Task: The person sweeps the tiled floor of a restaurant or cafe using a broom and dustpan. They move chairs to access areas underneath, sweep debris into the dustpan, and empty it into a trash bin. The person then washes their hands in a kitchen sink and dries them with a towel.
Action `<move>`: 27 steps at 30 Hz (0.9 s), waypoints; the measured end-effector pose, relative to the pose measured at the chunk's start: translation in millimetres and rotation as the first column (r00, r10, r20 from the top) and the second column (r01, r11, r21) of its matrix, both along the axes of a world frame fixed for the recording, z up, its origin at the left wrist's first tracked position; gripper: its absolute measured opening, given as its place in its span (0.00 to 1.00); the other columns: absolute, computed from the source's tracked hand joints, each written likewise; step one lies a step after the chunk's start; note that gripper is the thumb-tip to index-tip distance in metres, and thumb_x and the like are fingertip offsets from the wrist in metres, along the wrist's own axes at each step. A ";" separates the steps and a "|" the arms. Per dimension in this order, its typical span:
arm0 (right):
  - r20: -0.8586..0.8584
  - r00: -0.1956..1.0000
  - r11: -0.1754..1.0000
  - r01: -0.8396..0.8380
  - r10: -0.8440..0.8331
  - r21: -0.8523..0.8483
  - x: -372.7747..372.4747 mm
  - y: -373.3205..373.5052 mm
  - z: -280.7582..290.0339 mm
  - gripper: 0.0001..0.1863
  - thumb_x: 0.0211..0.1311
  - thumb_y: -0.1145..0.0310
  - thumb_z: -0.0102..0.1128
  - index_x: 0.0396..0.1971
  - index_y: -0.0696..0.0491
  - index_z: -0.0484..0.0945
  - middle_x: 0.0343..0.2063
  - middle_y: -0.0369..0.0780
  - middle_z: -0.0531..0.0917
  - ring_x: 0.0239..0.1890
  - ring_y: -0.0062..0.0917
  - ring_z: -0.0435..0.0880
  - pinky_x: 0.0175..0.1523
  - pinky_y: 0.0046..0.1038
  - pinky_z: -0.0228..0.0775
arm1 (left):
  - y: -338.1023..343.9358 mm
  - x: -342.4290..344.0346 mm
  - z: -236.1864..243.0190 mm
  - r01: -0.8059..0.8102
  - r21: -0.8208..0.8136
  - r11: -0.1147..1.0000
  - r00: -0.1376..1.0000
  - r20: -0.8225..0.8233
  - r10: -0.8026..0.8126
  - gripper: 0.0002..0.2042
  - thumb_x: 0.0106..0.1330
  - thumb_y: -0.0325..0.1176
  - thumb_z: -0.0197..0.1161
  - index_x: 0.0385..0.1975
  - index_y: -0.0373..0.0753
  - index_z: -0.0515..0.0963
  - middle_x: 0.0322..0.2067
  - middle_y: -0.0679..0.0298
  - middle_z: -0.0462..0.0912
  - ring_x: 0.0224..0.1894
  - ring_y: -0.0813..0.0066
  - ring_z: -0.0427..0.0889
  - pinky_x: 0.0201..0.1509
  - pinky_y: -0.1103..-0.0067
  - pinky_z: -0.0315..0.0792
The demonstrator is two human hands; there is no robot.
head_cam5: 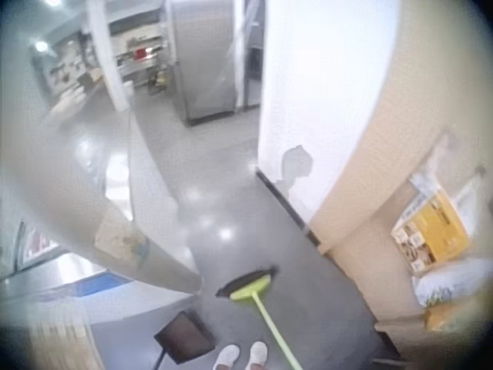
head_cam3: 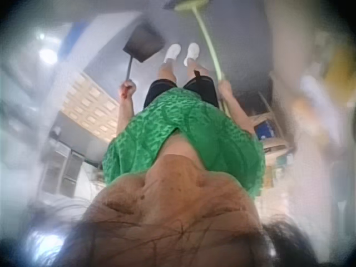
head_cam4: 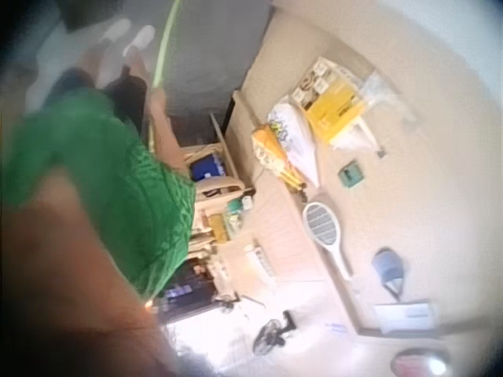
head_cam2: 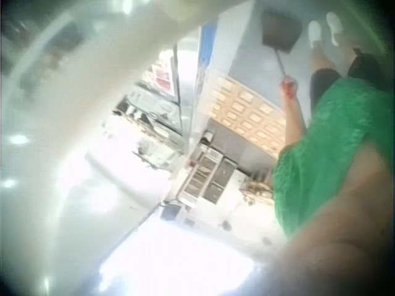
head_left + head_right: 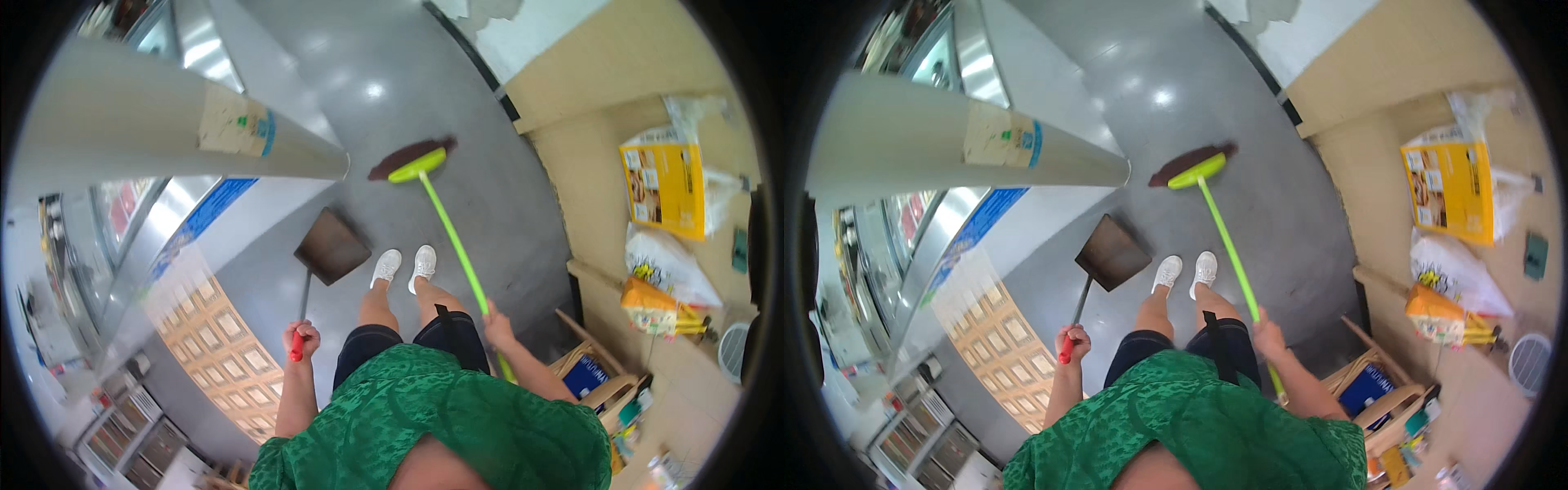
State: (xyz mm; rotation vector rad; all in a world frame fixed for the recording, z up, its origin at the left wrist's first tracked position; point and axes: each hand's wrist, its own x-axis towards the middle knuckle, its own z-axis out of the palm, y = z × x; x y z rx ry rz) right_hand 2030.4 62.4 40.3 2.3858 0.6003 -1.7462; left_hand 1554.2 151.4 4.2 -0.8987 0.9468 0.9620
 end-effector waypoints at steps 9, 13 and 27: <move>-0.094 0.992 0.873 0.120 -0.085 0.473 -3.6 320.9 -128.3 0.22 0.61 0.66 0.42 0.56 0.48 0.59 0.13 0.43 0.71 0.09 0.28 0.69 0.11 0.34 0.60 | -45.5 -29.6 13.2 -0.087 -0.007 0.996 0.995 -0.048 0.086 0.07 0.52 0.28 0.47 0.15 0.39 0.61 0.08 0.73 0.59 0.10 0.82 0.60 0.18 0.86 0.59; -0.045 0.999 0.843 0.010 0.016 0.538 -10.2 350.0 -85.1 0.15 0.60 0.67 0.44 0.48 0.50 0.65 0.17 0.43 0.73 0.13 0.29 0.72 0.17 0.34 0.65 | -69.7 -27.3 9.5 -0.191 -0.025 0.981 0.981 0.001 0.191 0.08 0.52 0.27 0.47 0.13 0.40 0.60 0.09 0.72 0.60 0.11 0.82 0.60 0.17 0.86 0.61; 0.145 0.989 0.869 -0.104 0.038 0.483 -11.1 61.6 -95.1 0.21 0.57 0.70 0.49 0.53 0.45 0.68 0.16 0.39 0.73 0.12 0.22 0.70 0.19 0.28 0.64 | -57.0 -62.2 -7.8 -0.216 -0.025 0.976 0.976 0.030 0.217 0.07 0.48 0.27 0.48 0.12 0.38 0.61 0.09 0.71 0.62 0.11 0.80 0.62 0.17 0.86 0.65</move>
